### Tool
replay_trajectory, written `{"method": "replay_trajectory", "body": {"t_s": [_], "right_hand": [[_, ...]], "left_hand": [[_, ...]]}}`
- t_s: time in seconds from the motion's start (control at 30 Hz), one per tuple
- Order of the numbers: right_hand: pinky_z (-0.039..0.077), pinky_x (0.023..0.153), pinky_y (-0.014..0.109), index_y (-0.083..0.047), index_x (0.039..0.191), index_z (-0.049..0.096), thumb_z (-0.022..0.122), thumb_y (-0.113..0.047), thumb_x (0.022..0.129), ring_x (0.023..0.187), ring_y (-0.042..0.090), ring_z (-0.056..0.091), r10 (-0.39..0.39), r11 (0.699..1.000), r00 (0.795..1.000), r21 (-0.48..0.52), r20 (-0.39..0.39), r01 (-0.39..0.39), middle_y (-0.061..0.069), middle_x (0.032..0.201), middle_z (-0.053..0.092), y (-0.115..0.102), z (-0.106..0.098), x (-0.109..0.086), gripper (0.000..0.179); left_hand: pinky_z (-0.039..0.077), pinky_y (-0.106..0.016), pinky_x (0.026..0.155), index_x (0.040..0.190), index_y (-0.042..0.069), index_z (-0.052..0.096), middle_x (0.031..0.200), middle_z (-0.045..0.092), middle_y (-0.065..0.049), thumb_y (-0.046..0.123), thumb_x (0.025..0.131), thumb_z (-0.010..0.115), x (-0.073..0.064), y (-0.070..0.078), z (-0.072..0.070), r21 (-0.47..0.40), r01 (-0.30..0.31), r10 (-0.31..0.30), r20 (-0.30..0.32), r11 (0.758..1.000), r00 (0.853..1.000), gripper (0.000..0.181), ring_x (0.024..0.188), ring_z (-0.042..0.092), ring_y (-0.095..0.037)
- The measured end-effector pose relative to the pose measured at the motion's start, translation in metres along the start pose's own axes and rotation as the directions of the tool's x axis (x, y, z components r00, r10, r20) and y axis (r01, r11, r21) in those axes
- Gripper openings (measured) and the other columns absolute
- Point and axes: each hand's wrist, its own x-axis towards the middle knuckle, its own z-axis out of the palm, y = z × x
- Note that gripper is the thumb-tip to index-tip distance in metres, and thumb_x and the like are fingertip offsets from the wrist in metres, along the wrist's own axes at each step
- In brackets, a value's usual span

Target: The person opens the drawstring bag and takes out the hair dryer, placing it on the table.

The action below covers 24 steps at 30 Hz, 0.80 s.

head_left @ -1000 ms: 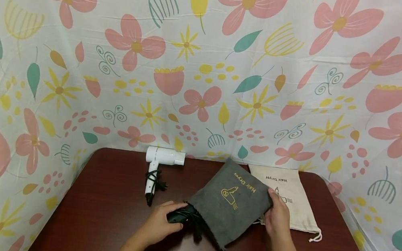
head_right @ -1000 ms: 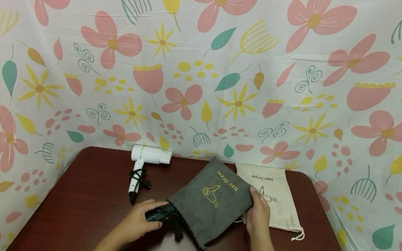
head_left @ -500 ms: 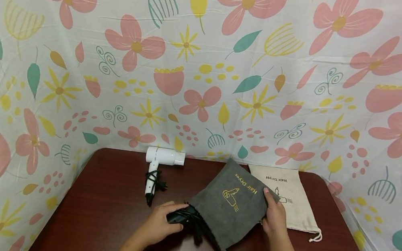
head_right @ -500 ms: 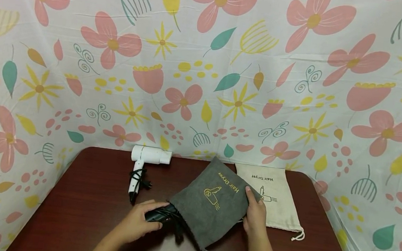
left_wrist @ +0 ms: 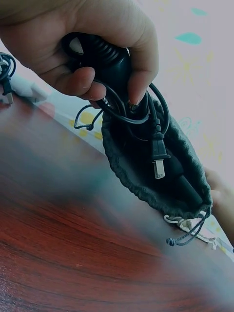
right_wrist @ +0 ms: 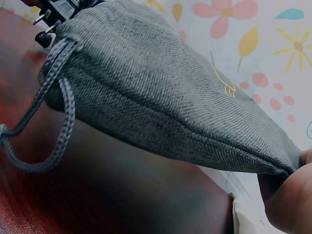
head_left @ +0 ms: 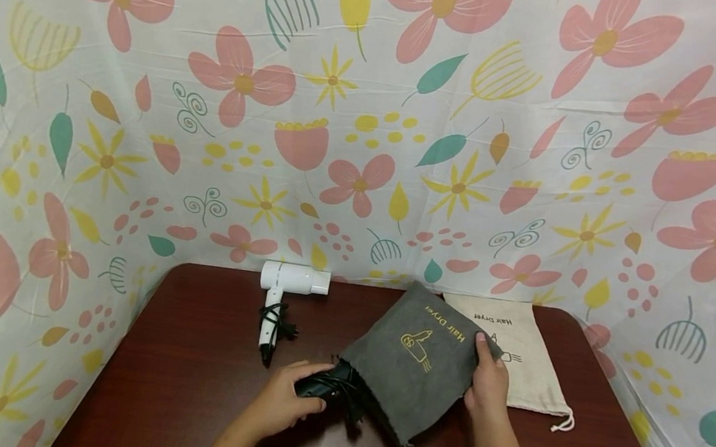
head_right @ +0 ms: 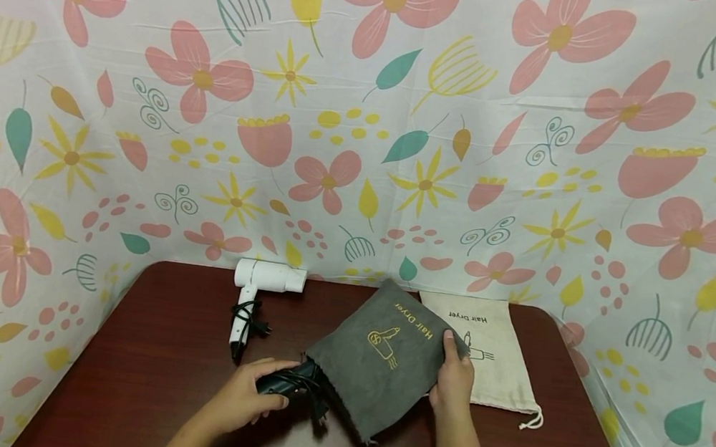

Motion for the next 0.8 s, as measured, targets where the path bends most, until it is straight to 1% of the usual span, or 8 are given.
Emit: {"method": "replay_trajectory", "body": {"t_s": [0.1,0.23,0.4,0.5,0.8], "right_hand": [[0.048,0.086,0.013,-0.019,0.132,0.058,0.063,-0.04,0.098,0.104,-0.004,0.057,-0.007,1.0,1.0,0.029,-0.005,0.007,-0.022,0.109,0.063,-0.0001,0.0,0.0003,0.04],[0.048,0.087,0.013,-0.02,0.129,0.059,0.063,-0.039,0.098,0.105,-0.003,0.058,-0.018,0.998,1.0,0.06,-0.001,0.018,-0.019,0.11,0.063,-0.0004,0.0002,0.0,0.036],[0.051,0.084,0.014,-0.018,0.126,0.059,0.063,-0.037,0.098,0.101,-0.002,0.061,-0.026,0.995,1.0,0.095,-0.011,0.027,-0.017,0.107,0.065,-0.0015,0.0006,-0.0006,0.033],[0.052,0.082,0.015,-0.017,0.126,0.058,0.063,-0.036,0.099,0.099,-0.002,0.062,-0.028,0.994,1.0,0.109,-0.014,0.029,-0.016,0.106,0.065,-0.0021,0.0004,-0.0009,0.033],[0.054,0.079,0.016,-0.017,0.125,0.058,0.064,-0.034,0.098,0.096,-0.001,0.064,-0.031,0.986,0.999,0.162,-0.025,0.035,-0.014,0.104,0.066,-0.0026,-0.001,-0.0012,0.032]], "left_hand": [[0.05,-0.029,0.042,0.133,0.034,0.065,0.117,0.058,-0.015,0.015,0.081,0.078,-0.0007,0.0003,-0.0006,-0.006,0.001,-0.001,-0.003,1.0,1.0,0.057,0.054,0.057,-0.013],[0.049,-0.03,0.04,0.133,0.033,0.065,0.117,0.059,-0.015,0.015,0.081,0.078,-0.0011,0.0,-0.0013,-0.003,-0.007,0.007,-0.01,1.0,1.0,0.057,0.053,0.057,-0.013],[0.048,-0.03,0.04,0.134,0.03,0.065,0.116,0.059,-0.014,0.014,0.08,0.078,-0.0013,-0.0001,-0.0017,-0.013,-0.008,0.007,-0.018,1.0,1.0,0.057,0.053,0.057,-0.012],[0.049,-0.03,0.04,0.135,0.026,0.064,0.115,0.06,-0.013,0.013,0.08,0.077,-0.0013,0.0,-0.0019,-0.017,-0.018,0.018,-0.021,1.0,1.0,0.058,0.053,0.057,-0.011],[0.049,-0.03,0.04,0.136,0.025,0.064,0.115,0.06,-0.012,0.012,0.08,0.076,-0.0014,0.0,-0.0023,-0.016,-0.019,0.019,-0.028,1.0,0.999,0.059,0.053,0.057,-0.011]]}}
